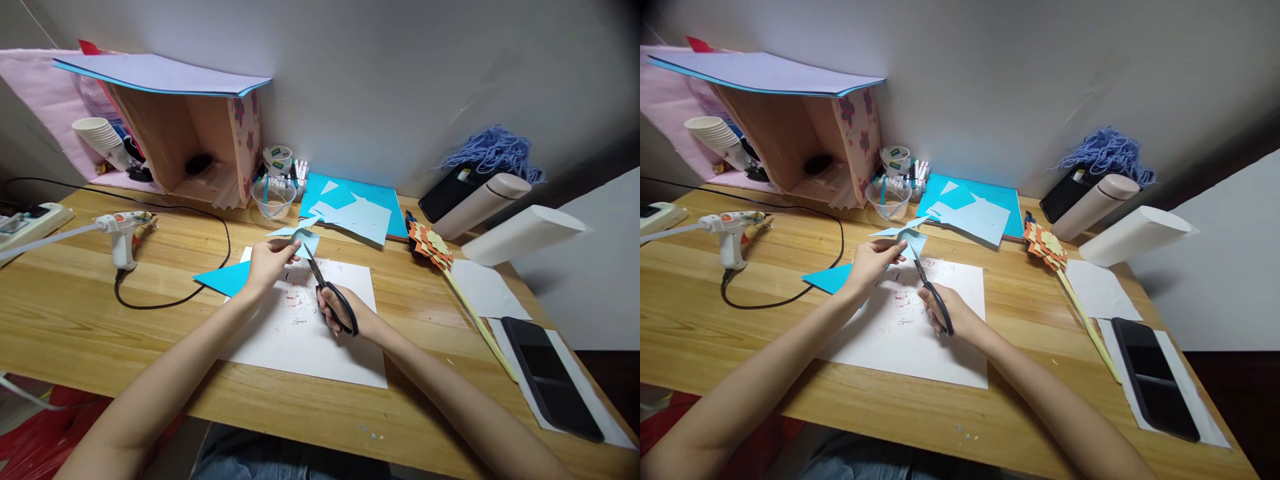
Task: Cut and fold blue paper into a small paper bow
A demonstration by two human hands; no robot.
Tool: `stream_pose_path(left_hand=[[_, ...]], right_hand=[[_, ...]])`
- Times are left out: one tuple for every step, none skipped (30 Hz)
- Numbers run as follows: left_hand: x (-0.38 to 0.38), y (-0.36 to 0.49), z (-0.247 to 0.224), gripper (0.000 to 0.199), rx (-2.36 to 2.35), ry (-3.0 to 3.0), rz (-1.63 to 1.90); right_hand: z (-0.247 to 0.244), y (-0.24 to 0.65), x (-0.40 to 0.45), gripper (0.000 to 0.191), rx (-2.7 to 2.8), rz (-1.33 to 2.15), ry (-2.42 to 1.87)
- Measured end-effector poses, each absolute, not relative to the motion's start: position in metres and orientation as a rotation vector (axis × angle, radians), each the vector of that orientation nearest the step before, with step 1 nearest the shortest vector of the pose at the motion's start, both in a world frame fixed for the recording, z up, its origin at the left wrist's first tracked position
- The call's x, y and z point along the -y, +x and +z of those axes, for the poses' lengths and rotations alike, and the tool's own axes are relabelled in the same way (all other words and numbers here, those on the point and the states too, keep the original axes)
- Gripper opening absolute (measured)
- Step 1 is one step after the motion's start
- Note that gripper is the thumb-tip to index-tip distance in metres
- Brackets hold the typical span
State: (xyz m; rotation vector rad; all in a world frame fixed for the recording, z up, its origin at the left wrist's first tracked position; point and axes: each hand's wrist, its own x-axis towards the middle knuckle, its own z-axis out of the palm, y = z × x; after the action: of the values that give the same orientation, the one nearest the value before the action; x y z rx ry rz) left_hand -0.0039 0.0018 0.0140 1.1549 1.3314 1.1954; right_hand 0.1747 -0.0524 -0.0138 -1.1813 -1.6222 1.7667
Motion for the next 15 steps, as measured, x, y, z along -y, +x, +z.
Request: stream_pose_path(left_hand=[[-0.0017, -0.0039, 0.0139, 0.031, -1.337, 1.148, 1.196], [-0.0015, -0.0037, 0.0138, 0.031, -1.343, 1.141, 1.202], [-0.0014, -0.0033, 0.0136, 0.032, -1.345, 1.133, 1.214], [-0.0012, -0.0029, 0.0135, 0.032, -1.344, 1.123, 1.232], [-0.0011, -0.0024, 0.0135, 0.033, -1.339, 1.112, 1.249], [-0.0010, -0.0020, 0.0135, 0.033, -1.332, 1.098, 1.263], [-0.0009, -0.0018, 0.0135, 0.034, -1.322, 1.081, 1.268], [-0.0010, -0.0017, 0.0136, 0.035, -1.311, 1.062, 1.264], [-0.0011, -0.0019, 0.0135, 0.036, -1.297, 1.041, 1.255], [-0.0014, -0.0022, 0.0133, 0.036, -1.278, 1.019, 1.244], [-0.0017, -0.0026, 0.0130, 0.036, -1.257, 0.997, 1.234], [-0.0020, -0.0030, 0.0125, 0.036, -1.239, 0.978, 1.226], [-0.0022, -0.0032, 0.0121, 0.035, -1.227, 0.965, 1.220], [-0.0022, -0.0033, 0.0117, 0.035, -1.224, 0.960, 1.216], [-0.0020, -0.0032, 0.0116, 0.034, -1.230, 0.962, 1.214]], right_hand=[[-0.0152, 0.1750, 0.0526, 0.052, 1.601, 1.769, -1.191], [-0.0167, 0.1752, 0.0528, 0.050, 1.586, 1.764, -1.196], [-0.0180, 0.1755, 0.0530, 0.049, 1.580, 1.756, -1.197], [-0.0192, 0.1758, 0.0531, 0.047, 1.578, 1.745, -1.194], [-0.0202, 0.1762, 0.0532, 0.047, 1.579, 1.734, -1.189], [-0.0211, 0.1765, 0.0532, 0.046, 1.585, 1.726, -1.181], [-0.0218, 0.1768, 0.0532, 0.046, 1.600, 1.720, -1.175], [-0.0225, 0.1771, 0.0532, 0.046, 1.622, 1.715, -1.170], [-0.0232, 0.1774, 0.0531, 0.047, 1.650, 1.707, -1.168], [-0.0237, 0.1777, 0.0532, 0.048, 1.677, 1.694, -1.167], [-0.0241, 0.1778, 0.0532, 0.049, 1.701, 1.679, -1.165], [-0.0242, 0.1778, 0.0533, 0.050, 1.716, 1.666, -1.163], [-0.0239, 0.1777, 0.0534, 0.052, 1.722, 1.659, -1.160], [-0.0231, 0.1774, 0.0536, 0.053, 1.723, 1.660, -1.155], [-0.0219, 0.1771, 0.0537, 0.054, 1.722, 1.667, -1.152]])
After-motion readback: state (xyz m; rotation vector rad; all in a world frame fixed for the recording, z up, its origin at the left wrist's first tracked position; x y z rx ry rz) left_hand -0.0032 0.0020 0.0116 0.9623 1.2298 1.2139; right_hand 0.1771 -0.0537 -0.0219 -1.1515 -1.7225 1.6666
